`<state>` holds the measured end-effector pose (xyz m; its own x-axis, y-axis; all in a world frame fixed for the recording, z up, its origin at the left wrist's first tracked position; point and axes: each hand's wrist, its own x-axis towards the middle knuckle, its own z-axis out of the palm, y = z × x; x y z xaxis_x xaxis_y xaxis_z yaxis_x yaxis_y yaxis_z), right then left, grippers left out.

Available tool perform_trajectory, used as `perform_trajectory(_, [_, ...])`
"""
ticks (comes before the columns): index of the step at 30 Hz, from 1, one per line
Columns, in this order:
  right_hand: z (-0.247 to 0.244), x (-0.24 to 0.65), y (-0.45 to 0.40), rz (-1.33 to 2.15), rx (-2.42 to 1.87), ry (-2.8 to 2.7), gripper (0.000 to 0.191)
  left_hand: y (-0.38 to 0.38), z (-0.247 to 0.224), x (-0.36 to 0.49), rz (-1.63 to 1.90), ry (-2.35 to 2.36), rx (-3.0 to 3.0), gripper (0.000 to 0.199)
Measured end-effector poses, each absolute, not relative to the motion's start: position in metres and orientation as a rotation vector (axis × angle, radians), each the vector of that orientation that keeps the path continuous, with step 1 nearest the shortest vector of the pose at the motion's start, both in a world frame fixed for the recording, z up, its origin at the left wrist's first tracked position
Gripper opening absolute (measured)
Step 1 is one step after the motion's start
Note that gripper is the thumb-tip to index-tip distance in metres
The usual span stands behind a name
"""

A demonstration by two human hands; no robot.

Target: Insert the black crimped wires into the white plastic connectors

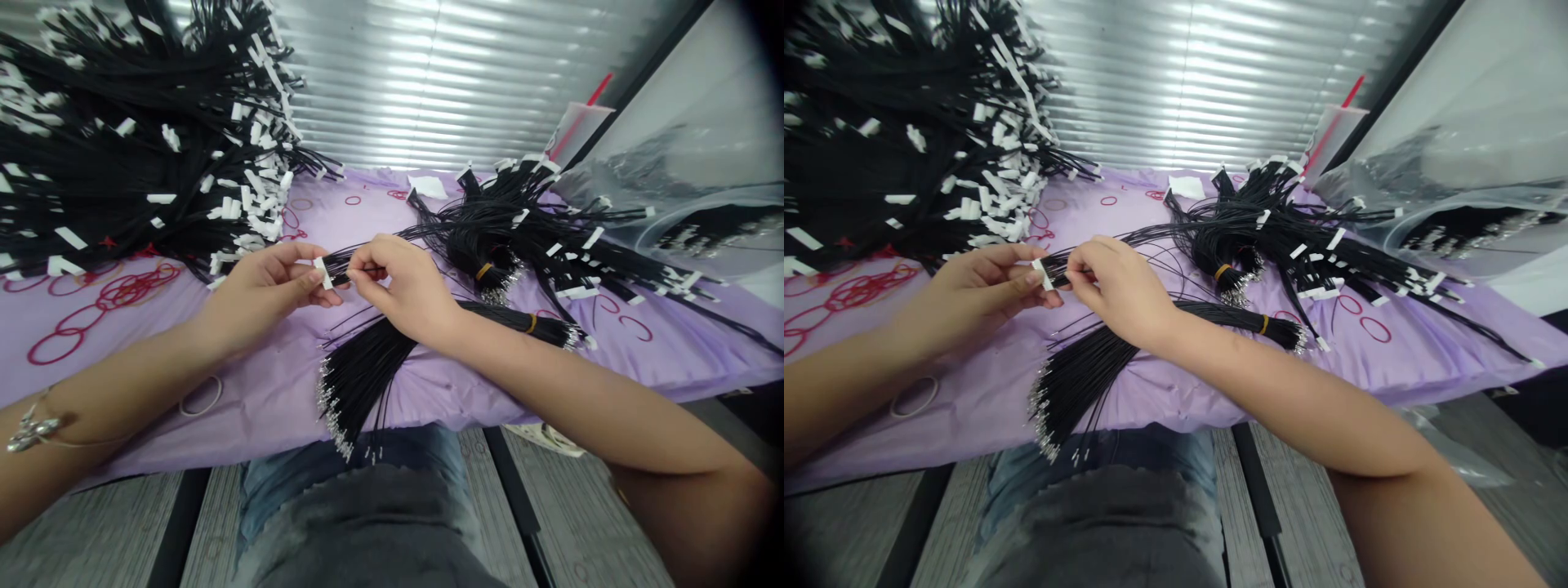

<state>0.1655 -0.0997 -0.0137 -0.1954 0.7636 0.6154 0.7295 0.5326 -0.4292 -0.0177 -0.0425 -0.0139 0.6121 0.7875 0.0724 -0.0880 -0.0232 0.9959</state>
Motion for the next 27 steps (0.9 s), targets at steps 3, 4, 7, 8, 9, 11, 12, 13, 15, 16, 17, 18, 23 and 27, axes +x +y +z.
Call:
perform_trajectory(3, [-0.0144, 0.1647, -0.0997, 0.087, -1.243, -1.969, 0.014, -0.0431, -0.0138, -0.0172, 0.773, 0.644, 1.401, 0.020])
perform_trajectory(4, [-0.0144, 0.1642, -0.1001, 0.101, -1.265, -1.965, 0.014, -0.0431, -0.0139, -0.0170, 0.767, 0.647, 1.394, 0.019])
perform_trajectory(7, [-0.0135, 0.1622, -0.1020, 0.140, -1.359, -1.926, 0.014, -0.0434, -0.0143, -0.0161, 0.765, 0.641, 1.374, 0.019])
perform_trajectory(8, [-0.0130, 0.1616, -0.1027, 0.158, -1.391, -1.913, 0.014, -0.0436, -0.0143, -0.0158, 0.765, 0.648, 1.373, 0.020])
perform_trajectory(9, [-0.0124, 0.1611, -0.1034, 0.179, -1.420, -1.900, 0.015, -0.0438, -0.0144, -0.0156, 0.766, 0.661, 1.377, 0.020])
perform_trajectory(11, [-0.0114, 0.1604, -0.1043, 0.223, -1.461, -1.883, 0.016, -0.0440, -0.0145, -0.0153, 0.768, 0.690, 1.397, 0.020])
perform_trajectory(12, [-0.0111, 0.1600, -0.1045, 0.240, -1.472, -1.874, 0.017, -0.0439, -0.0147, -0.0155, 0.769, 0.697, 1.409, 0.019])
perform_trajectory(13, [-0.0110, 0.1597, -0.1046, 0.253, -1.477, -1.868, 0.017, -0.0436, -0.0150, -0.0157, 0.776, 0.695, 1.421, 0.019])
perform_trajectory(15, [-0.0116, 0.1588, -0.1045, 0.274, -1.474, -1.854, 0.017, -0.0426, -0.0161, -0.0167, 0.758, 0.677, 1.448, 0.019])
perform_trajectory(16, [-0.0121, 0.1583, -0.1042, 0.285, -1.469, -1.845, 0.017, -0.0420, -0.0168, -0.0172, 0.748, 0.668, 1.459, 0.020])
perform_trajectory(17, [-0.0127, 0.1579, -0.1039, 0.296, -1.463, -1.837, 0.018, -0.0414, -0.0175, -0.0178, 0.737, 0.662, 1.468, 0.021])
perform_trajectory(18, [-0.0132, 0.1576, -0.1036, 0.308, -1.455, -1.828, 0.018, -0.0409, -0.0182, -0.0183, 0.727, 0.660, 1.475, 0.022])
perform_trajectory(23, [-0.0130, 0.1589, -0.1028, 0.345, -1.417, -1.814, 0.018, -0.0401, -0.0182, -0.0199, 0.720, 0.650, 1.514, 0.022])
perform_trajectory(27, [-0.0127, 0.1616, -0.1020, 0.315, -1.361, -1.849, 0.016, -0.0426, -0.0136, -0.0191, 0.717, 0.707, 1.676, 0.022])
